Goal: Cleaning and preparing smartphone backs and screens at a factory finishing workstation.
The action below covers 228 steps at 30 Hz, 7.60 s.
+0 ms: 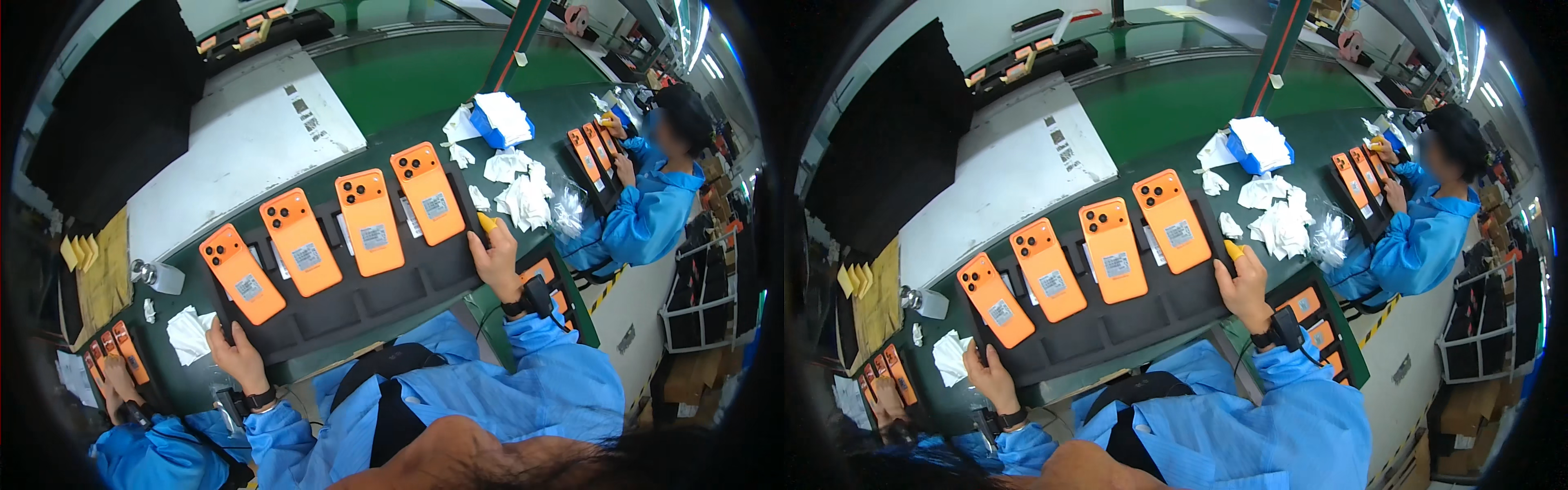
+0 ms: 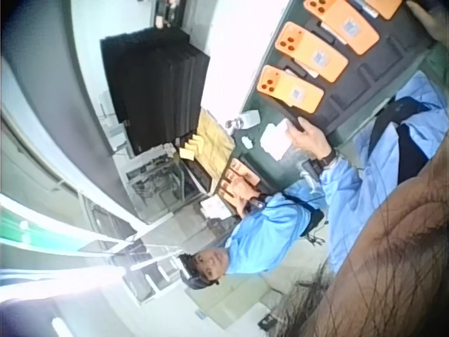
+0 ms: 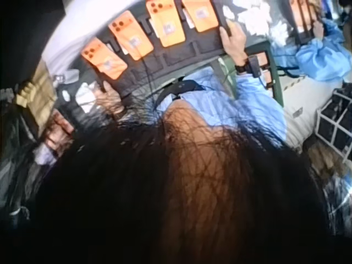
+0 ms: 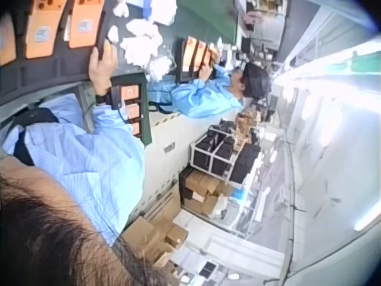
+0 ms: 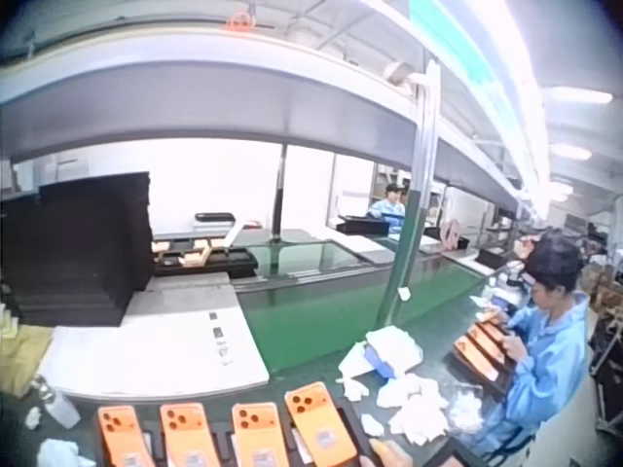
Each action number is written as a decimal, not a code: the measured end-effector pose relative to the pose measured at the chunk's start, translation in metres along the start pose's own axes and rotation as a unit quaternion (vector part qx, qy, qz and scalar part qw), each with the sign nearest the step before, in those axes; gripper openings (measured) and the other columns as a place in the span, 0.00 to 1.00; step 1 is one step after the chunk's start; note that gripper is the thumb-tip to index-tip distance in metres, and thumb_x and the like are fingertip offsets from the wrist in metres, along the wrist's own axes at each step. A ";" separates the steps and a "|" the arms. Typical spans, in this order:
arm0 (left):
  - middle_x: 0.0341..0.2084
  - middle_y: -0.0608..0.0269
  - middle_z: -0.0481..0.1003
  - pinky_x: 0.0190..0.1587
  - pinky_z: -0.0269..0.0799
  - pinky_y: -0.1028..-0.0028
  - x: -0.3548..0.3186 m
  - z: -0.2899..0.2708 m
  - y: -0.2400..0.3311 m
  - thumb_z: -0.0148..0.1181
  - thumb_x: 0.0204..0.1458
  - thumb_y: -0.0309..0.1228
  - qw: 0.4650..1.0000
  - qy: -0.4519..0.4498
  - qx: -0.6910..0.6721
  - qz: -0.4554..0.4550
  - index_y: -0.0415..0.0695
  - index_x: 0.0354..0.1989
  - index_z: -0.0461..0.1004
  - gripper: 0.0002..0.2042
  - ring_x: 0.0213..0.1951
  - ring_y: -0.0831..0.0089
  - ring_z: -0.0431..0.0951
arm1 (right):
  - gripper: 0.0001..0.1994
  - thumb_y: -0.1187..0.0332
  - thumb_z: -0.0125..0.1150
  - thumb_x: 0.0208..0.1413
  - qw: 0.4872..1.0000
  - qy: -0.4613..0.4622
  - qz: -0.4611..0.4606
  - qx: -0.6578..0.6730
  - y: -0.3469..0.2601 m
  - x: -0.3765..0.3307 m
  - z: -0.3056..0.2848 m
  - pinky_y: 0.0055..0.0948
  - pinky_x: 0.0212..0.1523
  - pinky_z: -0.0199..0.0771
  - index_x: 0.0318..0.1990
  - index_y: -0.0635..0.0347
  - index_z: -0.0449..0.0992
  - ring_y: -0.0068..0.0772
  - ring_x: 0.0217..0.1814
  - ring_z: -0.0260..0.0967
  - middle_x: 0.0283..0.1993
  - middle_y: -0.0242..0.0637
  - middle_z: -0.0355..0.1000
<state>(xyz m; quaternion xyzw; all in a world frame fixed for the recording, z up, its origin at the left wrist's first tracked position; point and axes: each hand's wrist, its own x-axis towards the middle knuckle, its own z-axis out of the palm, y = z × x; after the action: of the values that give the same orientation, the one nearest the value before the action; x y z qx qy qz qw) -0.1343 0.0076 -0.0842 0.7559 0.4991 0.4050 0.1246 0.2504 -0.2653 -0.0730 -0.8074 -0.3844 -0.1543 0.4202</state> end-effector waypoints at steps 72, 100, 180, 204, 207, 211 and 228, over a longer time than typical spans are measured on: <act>0.46 0.56 0.79 0.45 0.75 0.76 0.084 0.188 0.195 0.53 0.60 0.21 0.828 -0.357 -0.427 -0.061 0.39 0.62 0.68 0.21 0.42 0.74 0.80 | 0.01 0.73 0.62 0.43 0.952 -0.051 -0.163 0.255 -0.066 0.067 0.134 0.42 0.24 0.72 0.24 0.58 0.76 0.47 0.26 0.70 0.26 0.40 0.68; 0.34 0.52 0.82 0.38 0.77 0.61 -0.059 -0.008 -0.003 0.58 0.55 0.30 0.982 -0.066 -0.165 -0.061 0.42 0.38 0.82 0.08 0.36 0.53 0.82 | 0.08 0.75 0.60 0.53 0.988 -0.100 -0.066 0.101 -0.049 0.046 0.160 0.36 0.31 0.70 0.39 0.62 0.82 0.42 0.27 0.71 0.30 0.42 0.72; 0.39 0.58 0.82 0.46 0.74 0.69 -0.095 0.030 -0.123 0.53 0.61 0.30 0.669 -0.629 -0.306 -0.250 0.37 0.50 0.78 0.14 0.40 0.71 0.80 | 0.30 0.61 0.55 0.59 0.891 -0.421 -0.126 -0.116 -0.109 -0.026 0.105 0.61 0.71 0.50 0.68 0.61 0.63 0.52 0.77 0.47 0.71 0.51 0.58; 0.28 0.56 0.82 0.36 0.76 0.68 0.033 0.018 -0.001 0.61 0.59 0.38 0.749 -0.635 -0.125 -0.144 0.36 0.38 0.81 0.14 0.33 0.68 0.81 | 0.27 0.59 0.57 0.61 0.886 -0.442 -0.117 -0.073 -0.102 -0.018 0.091 0.60 0.73 0.46 0.67 0.56 0.65 0.48 0.78 0.47 0.72 0.46 0.58; 0.25 0.57 0.81 0.31 0.76 0.70 0.061 0.042 0.015 0.60 0.60 0.42 0.700 -0.628 -0.177 -0.291 0.36 0.34 0.80 0.18 0.28 0.71 0.81 | 0.27 0.59 0.58 0.60 0.884 -0.443 -0.127 -0.077 -0.102 -0.014 0.094 0.59 0.73 0.47 0.66 0.55 0.66 0.49 0.77 0.48 0.72 0.46 0.59; 0.21 0.58 0.79 0.25 0.74 0.72 0.091 0.080 0.026 0.58 0.62 0.45 0.733 -0.606 -0.186 -0.247 0.36 0.31 0.79 0.20 0.22 0.72 0.79 | 0.26 0.58 0.60 0.58 0.881 -0.455 -0.114 -0.065 -0.109 0.007 0.094 0.59 0.70 0.51 0.63 0.56 0.69 0.49 0.72 0.55 0.68 0.47 0.63; 0.14 0.52 0.78 0.17 0.75 0.70 0.144 0.076 0.051 0.64 0.57 0.45 0.672 -0.522 -0.141 -0.506 0.35 0.17 0.77 0.24 0.15 0.65 0.80 | 0.29 0.60 0.64 0.53 0.926 -0.245 -0.241 -0.155 -0.016 0.420 0.339 0.51 0.60 0.67 0.61 0.63 0.68 0.60 0.62 0.63 0.64 0.54 0.65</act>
<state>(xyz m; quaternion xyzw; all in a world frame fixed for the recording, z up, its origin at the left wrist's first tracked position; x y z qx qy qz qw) -0.0201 0.1231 -0.0319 0.4488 0.5959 -0.1147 0.6560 0.4893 0.2165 -0.0273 -0.7582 -0.6295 -0.1055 0.1331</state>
